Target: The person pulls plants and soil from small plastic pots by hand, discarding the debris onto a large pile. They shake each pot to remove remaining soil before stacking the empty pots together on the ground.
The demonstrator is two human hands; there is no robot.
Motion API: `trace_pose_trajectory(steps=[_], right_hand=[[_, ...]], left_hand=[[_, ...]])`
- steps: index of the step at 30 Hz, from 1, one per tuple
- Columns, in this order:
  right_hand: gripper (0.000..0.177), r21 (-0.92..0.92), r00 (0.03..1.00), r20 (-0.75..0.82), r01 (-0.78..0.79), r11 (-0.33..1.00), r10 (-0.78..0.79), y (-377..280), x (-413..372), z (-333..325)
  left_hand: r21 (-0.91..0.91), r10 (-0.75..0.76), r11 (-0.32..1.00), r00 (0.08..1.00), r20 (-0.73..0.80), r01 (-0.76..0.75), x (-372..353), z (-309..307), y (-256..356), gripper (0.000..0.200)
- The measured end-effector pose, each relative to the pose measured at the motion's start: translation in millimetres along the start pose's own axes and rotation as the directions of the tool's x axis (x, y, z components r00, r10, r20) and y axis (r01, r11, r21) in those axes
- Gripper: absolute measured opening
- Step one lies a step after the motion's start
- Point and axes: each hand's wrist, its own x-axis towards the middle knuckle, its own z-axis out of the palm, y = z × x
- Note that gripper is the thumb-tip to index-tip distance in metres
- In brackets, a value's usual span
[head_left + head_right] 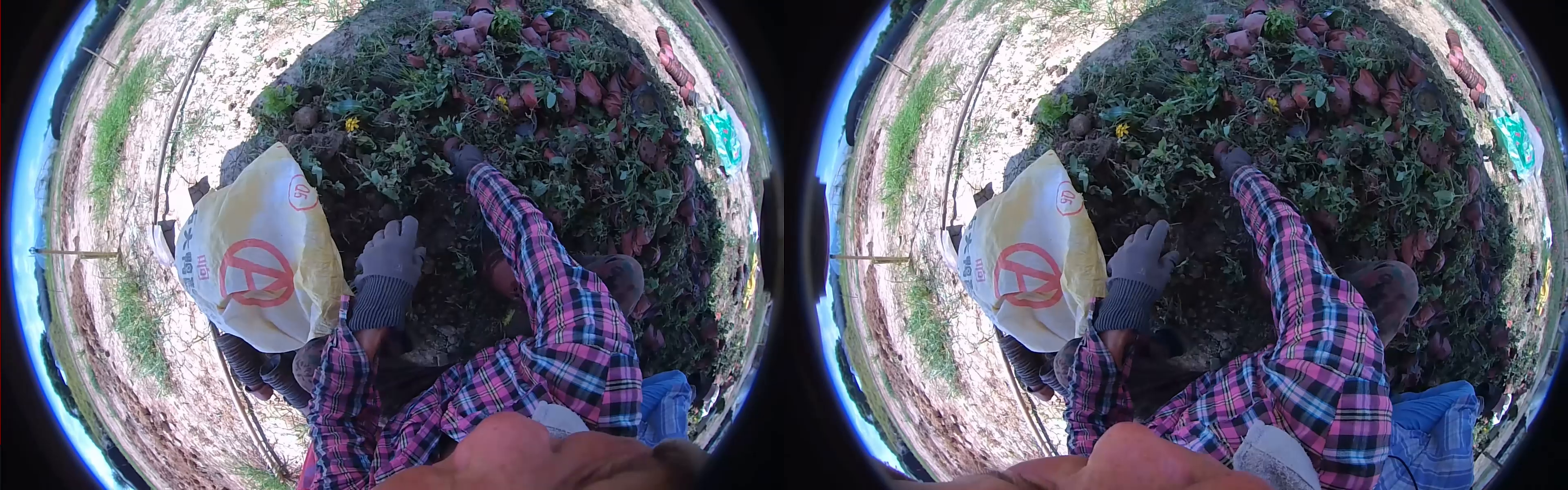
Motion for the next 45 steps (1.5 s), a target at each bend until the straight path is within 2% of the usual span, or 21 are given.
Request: trace_pose_trajectory(steps=[2,3,5,7,9,11,12,16,18,19,22,23,26,27,30,33,36,37,39,43,45], right_hand=[[0.035,0.291,0.982,0.190,-0.059,0.955,0.002,-17,-52,-45],[0.023,0.605,0.971,0.216,-0.053,0.795,-0.100,-14,-61,-43],[0.021,0.605,0.950,0.232,0.029,0.795,-0.211,-39,-99,-71],[0.024,0.671,0.913,0.214,0.120,0.732,-0.346,-66,-148,-101],[0.025,0.606,0.875,0.246,0.196,0.771,-0.417,-88,-185,-133],[0.025,0.570,0.809,0.198,0.365,0.736,-0.554,-87,-199,-141],[0.024,0.578,0.796,0.209,0.368,0.729,-0.568,-87,-211,-145],[0.024,0.661,0.744,0.294,0.296,0.690,-0.600,-83,-277,-163],[0.027,0.672,0.713,0.348,0.263,0.692,-0.609,-63,-271,-158],[0.037,0.456,0.682,0.437,0.394,0.798,-0.587,-61,-273,-171],[0.043,0.309,0.693,0.397,0.516,0.798,-0.602,-63,-295,-191],[0.045,0.476,0.649,0.407,0.450,0.756,-0.643,-50,-275,-179],[0.051,0.717,0.725,0.246,0.311,0.624,-0.644,-55,-261,-174],[0.050,0.637,0.751,0.363,0.232,0.735,-0.552,-61,-268,-180],[0.044,0.427,0.827,0.330,0.298,0.854,-0.454,-72,-270,-167],[0.040,0.631,0.910,0.195,0.169,0.757,-0.366,-70,-266,-157],[0.033,0.742,0.964,0.160,0.025,0.670,-0.214,-74,-270,-159],[0.030,0.760,0.972,0.178,-0.037,0.648,-0.154,-77,-275,-161],[0.027,0.794,0.972,0.075,0.077,0.603,-0.223,-73,-263,-149],[0.023,0.876,0.961,-0.036,0.162,0.455,-0.273,-73,-247,-130],[0.027,0.881,0.941,0.060,0.106,0.461,-0.332,-69,-250,-135]], left_hand=[[0.028,-0.033,0.999,0.999,0.013,0.032,1,-1,3,0.047],[0.028,-0.048,0.998,0.999,0.010,0.047,0,-4,6,0.047],[0.019,-0.056,0.998,0.998,-0.030,0.057,2,-4,10,0.049],[-0.201,0.005,0.979,0.993,-0.120,-0.030,17,18,0,0.052],[-0.464,0.019,0.880,0.982,-0.188,-0.106,19,10,8,0.054],[-0.937,-0.061,0.346,0.995,-0.081,-0.055,33,11,11,0.052],[-1.000,-0.066,-0.009,0.998,-0.012,-0.013,33,10,14,0.052],[-0.972,0.154,-0.236,0.986,-0.058,-0.021,31,10,26,0.052],[-0.991,0.140,-0.063,0.982,-0.125,-0.117,29,13,34,0.056],[-0.986,0.138,0.025,0.977,-0.162,-0.167,28,12,38,0.057],[-0.841,0.038,0.364,0.909,-0.416,-0.400,50,34,34,0.063],[-0.873,0.025,0.312,0.922,-0.387,-0.375,57,40,30,0.070],[-0.692,-0.009,0.635,0.892,-0.451,-0.343,51,37,31,0.075],[-0.692,0.012,0.641,0.905,-0.424,-0.333,52,42,33,0.076],[-0.630,0.062,0.703,0.911,-0.408,-0.330,53,50,38,0.077],[-0.406,0.045,0.842,0.796,-0.604,-0.356,44,41,43,0.078],[-0.499,0.044,0.774,0.820,-0.571,-0.389,47,37,38,0.073],[-0.632,0.024,0.679,0.871,-0.491,-0.375,47,38,38,0.074],[-0.845,0.022,0.448,0.949,-0.314,-0.290,47,36,39,0.075],[-0.892,0.012,0.369,0.961,-0.275,-0.260,44,31,39,0.067],[-0.903,0.048,0.353,0.968,-0.245,-0.245,48,32,34,0.066]])
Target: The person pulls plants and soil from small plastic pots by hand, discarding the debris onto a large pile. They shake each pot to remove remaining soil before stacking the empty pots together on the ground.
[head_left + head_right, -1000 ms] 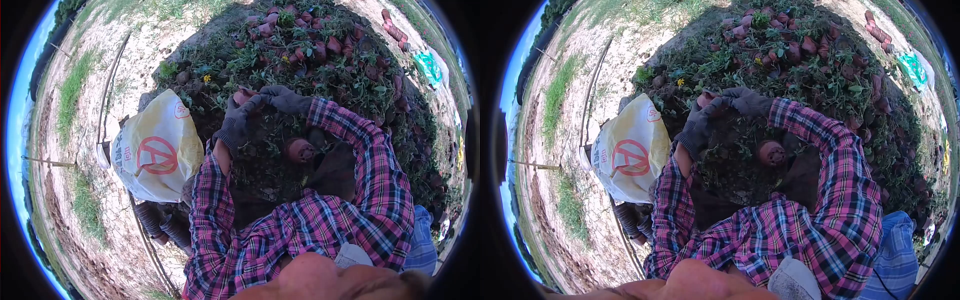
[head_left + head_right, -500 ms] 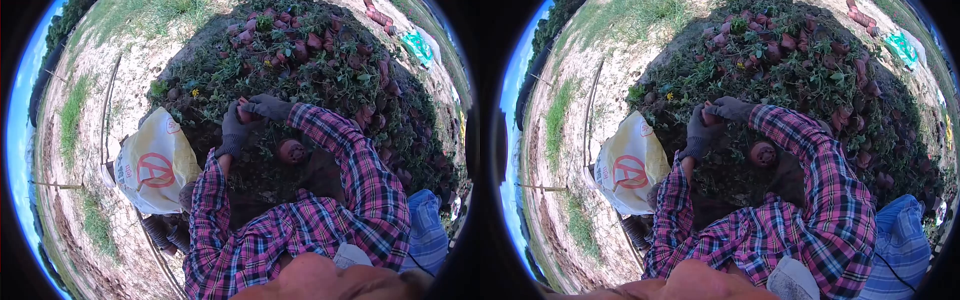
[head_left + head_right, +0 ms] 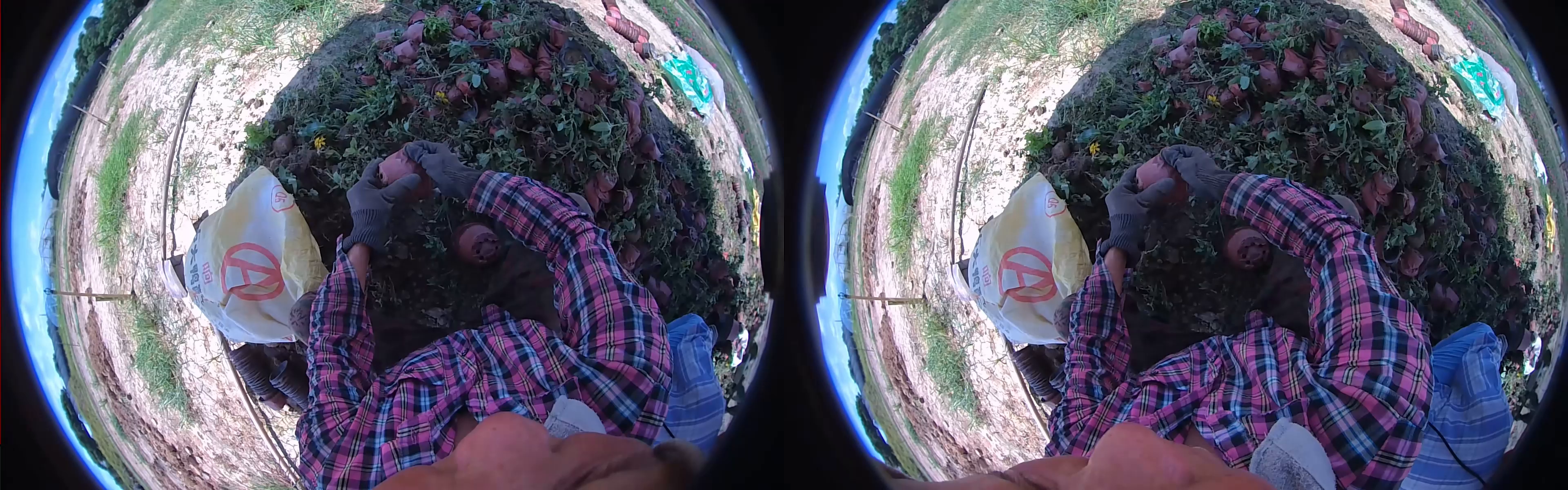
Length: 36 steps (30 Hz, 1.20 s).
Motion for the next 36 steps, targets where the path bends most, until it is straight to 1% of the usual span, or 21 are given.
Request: trace_pose_trajectory(steps=[3,6,9,12,14,17,20,21,22,23,24,25,26,27,28,30,32,33,34,35,36], right_hand=[[0.029,-0.009,0.987,0.163,0.009,1.000,-0.008,-10,-12,-6],[0.030,-0.075,0.958,0.279,0.090,0.993,-0.066,-11,-21,-3],[0.033,-0.213,0.922,0.377,0.175,0.961,-0.085,-8,-21,-4],[0.034,-0.206,0.887,0.439,0.255,0.945,-0.143,-2,-24,-7],[0.038,-0.200,0.875,0.448,0.298,0.933,-0.184,10,-21,-9],[0.048,-0.210,0.854,0.521,0.138,0.968,-0.009,11,-17,-27],[0.049,-0.039,0.836,0.490,-0.264,0.964,0.248,24,-11,-31],[0.048,-0.205,0.854,0.520,0.113,0.972,0.010,30,-5,-29],[0.048,-0.334,0.782,0.586,0.471,0.816,-0.211,39,5,-25],[0.049,-0.405,0.630,0.677,0.750,0.524,-0.379,48,16,-22],[0.050,-0.406,0.424,0.777,0.902,0.143,-0.466,50,23,-18],[0.050,-0.375,0.445,0.798,0.895,0.242,-0.408,49,29,-20],[0.049,-0.346,0.457,0.820,0.875,0.339,-0.344,48,34,-24],[0.048,-0.319,0.461,0.843,0.843,0.433,-0.275,46,36,-25],[0.043,-0.313,0.359,0.893,0.929,0.196,-0.273,8,18,-15],[0.038,-0.491,0.580,0.799,0.782,0.383,-0.158,59,50,-27],[0.034,-0.603,0.681,0.711,0.719,0.346,-0.177,109,80,-58],[0.032,-0.644,0.816,0.569,0.520,0.561,-0.104,95,71,-60],[0.030,-0.552,0.931,0.362,0.185,0.813,0.034,75,56,-56],[0.028,-0.284,0.973,0.158,-0.117,0.952,0.166,51,33,-49],[0.027,-0.032,0.966,-0.014,-0.259,0.965,0.259,37,24,-42]], left_hand=[[-0.406,0.098,0.911,0.994,0.038,-0.075,-2,6,-1,0.062],[-0.575,-0.172,0.769,0.957,0.235,0.280,-9,-10,19,0.057],[-0.404,-0.099,0.906,0.991,0.095,0.130,-6,-13,11,0.048],[-0.538,-0.164,0.810,0.971,0.175,0.234,-3,-17,5,0.046],[-0.520,-0.132,0.842,0.989,0.059,0.144,-1,-15,1,0.043],[-0.412,-0.049,0.911,0.996,-0.078,0.012,-3,-17,0,0.042],[-0.319,0.051,0.944,0.993,-0.103,-0.082,-4,-11,1,0.043],[-0.297,0.080,0.949,0.992,-0.094,-0.105,-4,-6,1,0.043],[-0.137,0.087,0.986,0.995,-0.053,-0.094,-5,0,2,0.052],[0.100,0.142,0.985,0.990,-0.003,-0.141,-7,4,2,0.055],[0.330,0.181,0.925,0.982,0.060,-0.190,-14,8,14,0.057],[0.536,0.202,0.810,0.971,0.129,-0.240,-19,9,19,0.059],[0.472,0.269,0.830,0.955,0.125,-0.296,-18,9,14,0.064],[0.375,0.231,0.898,0.972,0.041,-0.229,-21,12,14,0.061],[0.264,0.182,0.950,0.983,-0.038,-0.166,-26,17,16,0.059],[0.042,0.078,0.996,0.990,-0.119,-0.074,-24,16,8,0.051],[-0.167,-0.015,0.986,0.993,-0.117,-0.005,-9,11,-16,0.040],[-0.200,-0.026,0.980,0.992,-0.124,0.001,-9,7,-18,0.035],[-0.234,-0.035,0.972,0.990,-0.133,0.003,-8,2,-19,0.030],[-0.269,-0.045,0.963,0.989,-0.142,0.005,-7,-2,-21,0.025],[-0.223,-0.007,0.974,0.976,-0.216,-0.043,-3,-4,-24,0.018]])
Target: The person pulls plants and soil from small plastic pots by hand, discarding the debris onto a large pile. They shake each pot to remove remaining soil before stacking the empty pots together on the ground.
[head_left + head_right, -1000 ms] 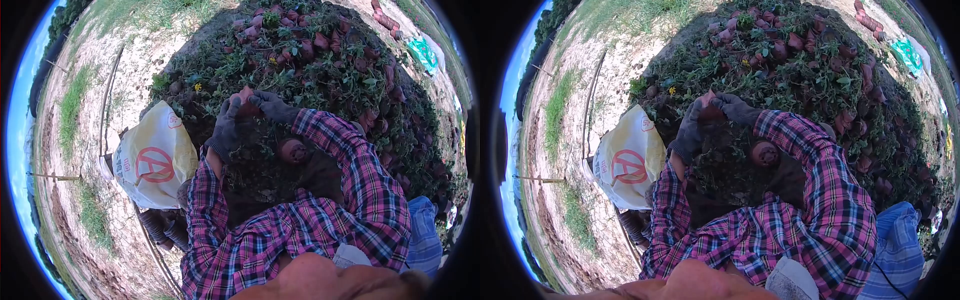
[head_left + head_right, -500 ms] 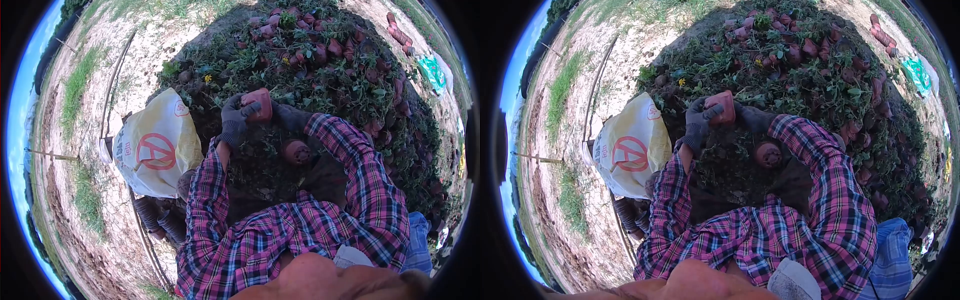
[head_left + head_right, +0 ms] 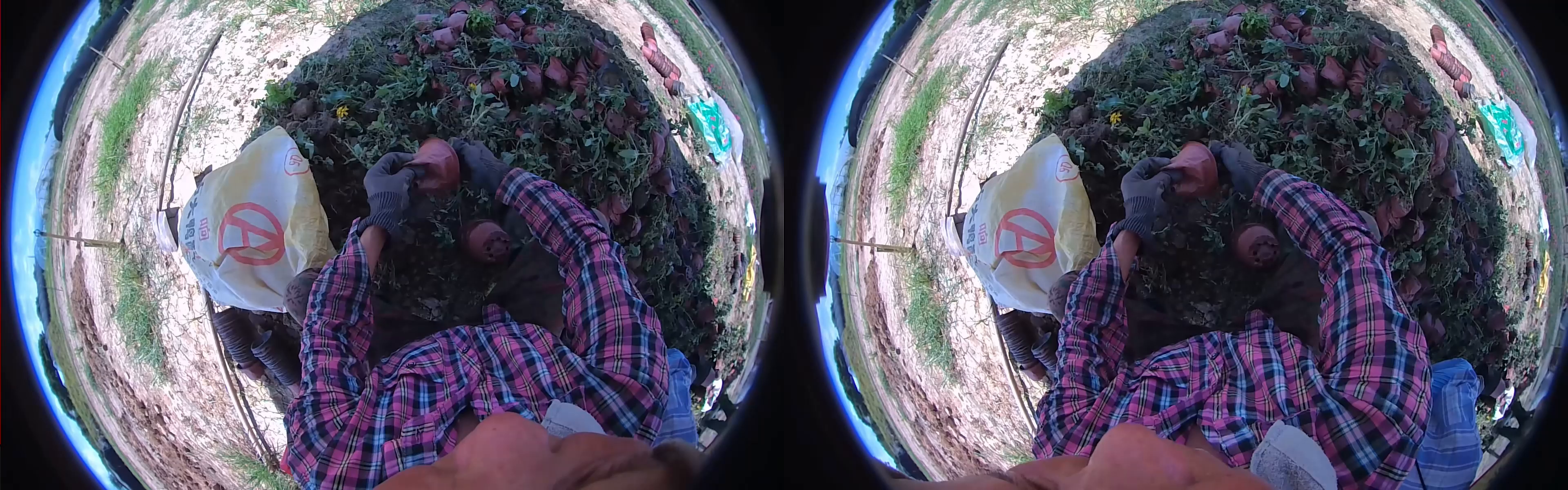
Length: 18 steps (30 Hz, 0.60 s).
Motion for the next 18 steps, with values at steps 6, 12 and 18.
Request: trace_pose_trajectory(steps=[6,12,18], right_hand=[[0.026,0.068,0.982,-0.189,-0.005,0.998,0.018,-7,-4,-8],[0.026,-0.274,0.943,0.331,0.055,0.960,0.040,2,9,28],[0.025,-0.486,0.983,0.116,0.180,0.855,-0.141,22,17,-7]], left_hand=[[0.872,0.128,0.459,0.984,0.123,-0.169,0,-28,16,0.015],[0.879,0.263,0.448,0.964,0.043,-0.162,13,-52,35,0.019],[0.971,0.071,0.220,0.995,0.075,-0.089,10,-58,39,0.023]])
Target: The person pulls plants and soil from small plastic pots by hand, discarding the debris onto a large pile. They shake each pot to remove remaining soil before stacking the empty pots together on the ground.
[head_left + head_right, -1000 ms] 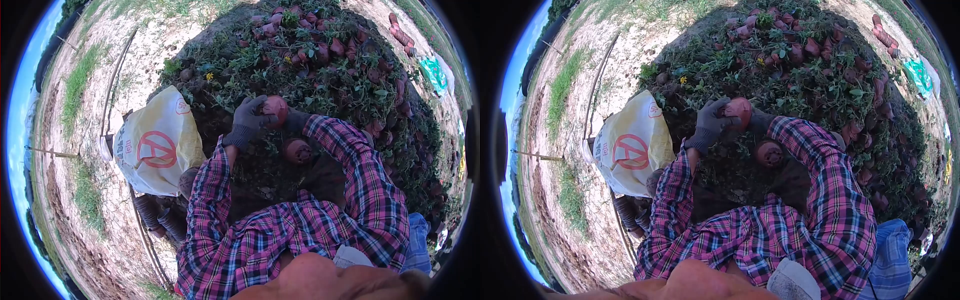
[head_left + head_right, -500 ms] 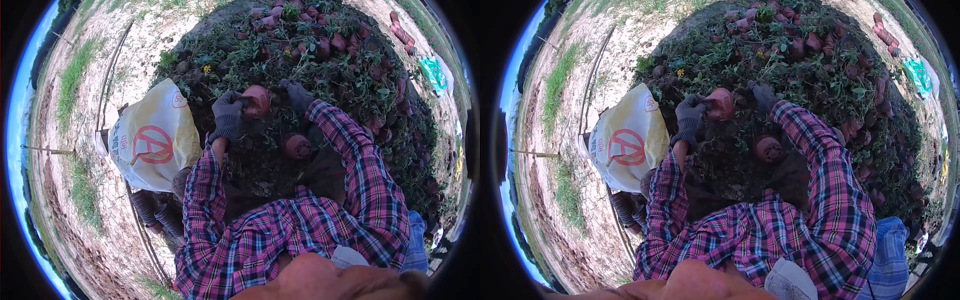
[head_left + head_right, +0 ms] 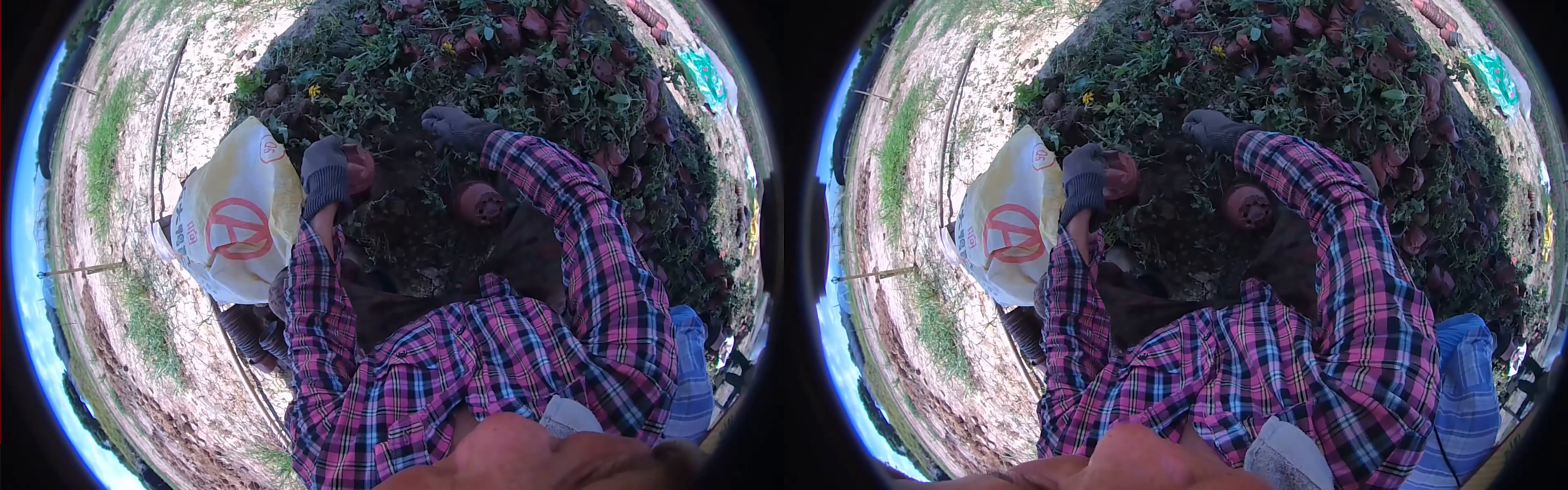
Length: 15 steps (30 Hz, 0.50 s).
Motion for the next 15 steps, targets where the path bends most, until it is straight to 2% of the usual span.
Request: trace_pose_trajectory(steps=[3,4,6,7,8,9,10,13,15], right_hand=[[0.028,-0.235,0.994,-0.077,0.055,0.970,-0.075,-4,-29,-21],[0.028,-0.340,0.991,-0.076,0.080,0.937,-0.112,-5,-38,-29],[0.033,-0.568,0.988,-0.005,0.123,0.814,-0.152,-10,-56,-43],[0.036,-0.590,0.981,0.061,0.183,0.786,-0.182,-12,-66,-51],[0.040,-0.601,0.970,0.123,0.239,0.763,-0.208,-10,-77,-56],[0.044,-0.606,0.954,0.182,0.298,0.737,-0.237,-5,-85,-61],[0.068,-0.596,0.937,0.280,0.341,0.727,-0.210,8,-83,-69],[0.088,-0.648,0.921,0.366,0.358,0.672,-0.137,-14,-131,-75],[0.099,-0.611,0.912,0.408,0.242,0.754,0.038,-12,-149,-70]], left_hand=[[0.008,0.073,0.997,0.986,-0.150,-0.072,-3,18,17,0.024],[-0.219,0.027,0.973,0.977,-0.211,-0.074,-6,19,22,0.021],[-0.270,-0.066,0.963,0.985,-0.158,0.021,-2,19,24,0.018],[-0.296,-0.111,0.953,0.985,-0.132,0.068,-2,16,31,0.017],[-0.588,-0.101,0.803,0.995,0.028,0.098,-8,20,44,0.013],[-0.614,-0.042,0.784,0.994,0.097,0.093,-18,26,58,0.012],[-0.642,0.018,0.761,0.987,0.157,0.089,-31,30,74,0.012],[-0.756,0.204,0.652,0.948,0.243,0.054,-62,55,116,0.012],[-0.678,0.302,0.733,0.921,0.247,-0.058,-68,78,128,0.012]])
